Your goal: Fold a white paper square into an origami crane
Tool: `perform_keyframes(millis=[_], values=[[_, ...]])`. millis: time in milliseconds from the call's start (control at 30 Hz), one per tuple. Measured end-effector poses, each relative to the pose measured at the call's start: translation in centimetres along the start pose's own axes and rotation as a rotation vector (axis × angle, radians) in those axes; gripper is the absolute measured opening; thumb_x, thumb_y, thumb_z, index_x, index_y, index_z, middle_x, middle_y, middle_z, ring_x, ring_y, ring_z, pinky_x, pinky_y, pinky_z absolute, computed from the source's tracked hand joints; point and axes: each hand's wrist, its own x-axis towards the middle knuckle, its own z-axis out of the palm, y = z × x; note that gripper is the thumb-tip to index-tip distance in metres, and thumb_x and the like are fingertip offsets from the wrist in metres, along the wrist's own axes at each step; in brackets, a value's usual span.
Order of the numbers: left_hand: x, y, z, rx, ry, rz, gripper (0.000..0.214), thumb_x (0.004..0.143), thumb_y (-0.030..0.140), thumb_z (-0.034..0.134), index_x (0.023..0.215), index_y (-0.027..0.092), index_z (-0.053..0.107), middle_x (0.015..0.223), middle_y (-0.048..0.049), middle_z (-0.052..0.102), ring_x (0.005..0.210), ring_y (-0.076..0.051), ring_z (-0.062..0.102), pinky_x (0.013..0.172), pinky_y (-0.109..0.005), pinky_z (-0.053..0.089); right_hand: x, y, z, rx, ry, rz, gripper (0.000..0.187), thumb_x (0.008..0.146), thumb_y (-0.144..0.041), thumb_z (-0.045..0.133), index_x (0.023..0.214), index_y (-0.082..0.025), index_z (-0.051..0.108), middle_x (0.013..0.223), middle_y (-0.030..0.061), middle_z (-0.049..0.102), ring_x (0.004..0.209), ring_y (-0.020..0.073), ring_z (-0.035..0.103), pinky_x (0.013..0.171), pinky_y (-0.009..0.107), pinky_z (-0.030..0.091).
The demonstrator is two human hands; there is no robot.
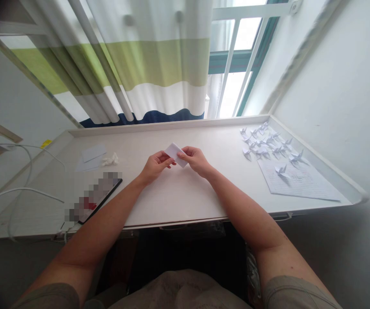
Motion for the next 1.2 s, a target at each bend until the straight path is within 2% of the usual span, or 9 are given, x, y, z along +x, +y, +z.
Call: perform_keyframes(millis=[100,233,400,633,900,1200], values=[[0.01,-0.12,0.30,0.018,0.060,0.041,0.039,0.082,0.052,0.083,0.093,0.016,0.073,0.088,-0.0071,0.078,0.083,-0.020,0.075,0.070,-0.030,0.053,0.09,0.05,0.30,0.061,0.004,0.043,0.050,0.071,-0.061,0.091,0.087,-0.018,0.071,0.084,0.0046,0.076,0.077,0.0181,0.066,0.071,0.032,0.049],[0.02,-0.23,0.30,0.057,0.117,0.063,0.035,0.082,0.050,0.081,0.088,0.016,0.077,0.082,-0.0058,0.077,0.077,-0.018,0.072,0.069,-0.030,0.055,0.00,-0.27,0.05,0.031,-0.004,0.072,0.045,0.072,-0.057,0.091,0.078,-0.018,0.069,0.080,0.0034,0.073,0.075,0.0174,0.065,0.072,0.032,0.049],[-0.15,0.02,0.20,0.108,0.058,0.069,0.029,0.084,0.046,0.079,0.084,0.017,0.077,0.077,-0.0047,0.075,0.073,-0.017,0.070,0.069,-0.031,0.055,-0.06,-0.43,-0.23,0.003,0.000,0.018,0.049,0.077,-0.066,0.085,0.078,-0.018,0.074,0.082,0.0045,0.073,0.079,0.0186,0.066,0.080,0.036,0.053],[-0.14,0.00,0.13,0.102,0.048,0.067,0.028,0.081,0.044,0.080,0.082,0.017,0.075,0.075,-0.0042,0.074,0.071,-0.017,0.069,0.069,-0.031,0.056,-0.06,-0.27,-0.14,-0.007,0.014,-0.014,0.054,0.073,-0.068,0.088,0.075,-0.017,0.073,0.077,0.0037,0.072,0.074,0.0172,0.064,0.075,0.033,0.054],[-0.21,0.12,0.14,0.110,-0.036,0.041,0.026,0.082,0.042,0.079,0.082,0.016,0.077,0.077,-0.0055,0.076,0.073,-0.017,0.068,0.071,-0.031,0.056,0.25,-0.05,-0.08,-0.089,0.085,-0.108,0.063,0.071,-0.079,0.081,0.074,-0.017,0.073,0.071,0.0036,0.071,0.070,0.0168,0.060,0.069,0.032,0.052],[-0.23,0.21,0.19,0.127,-0.041,0.022,0.024,0.081,0.041,0.078,0.081,0.016,0.077,0.078,-0.0057,0.076,0.073,-0.018,0.068,0.072,-0.033,0.056,0.13,-0.24,-0.21,-0.190,0.095,-0.160,0.065,0.079,-0.082,0.072,0.072,-0.017,0.071,0.071,0.0039,0.068,0.071,0.0177,0.060,0.069,0.032,0.054]])
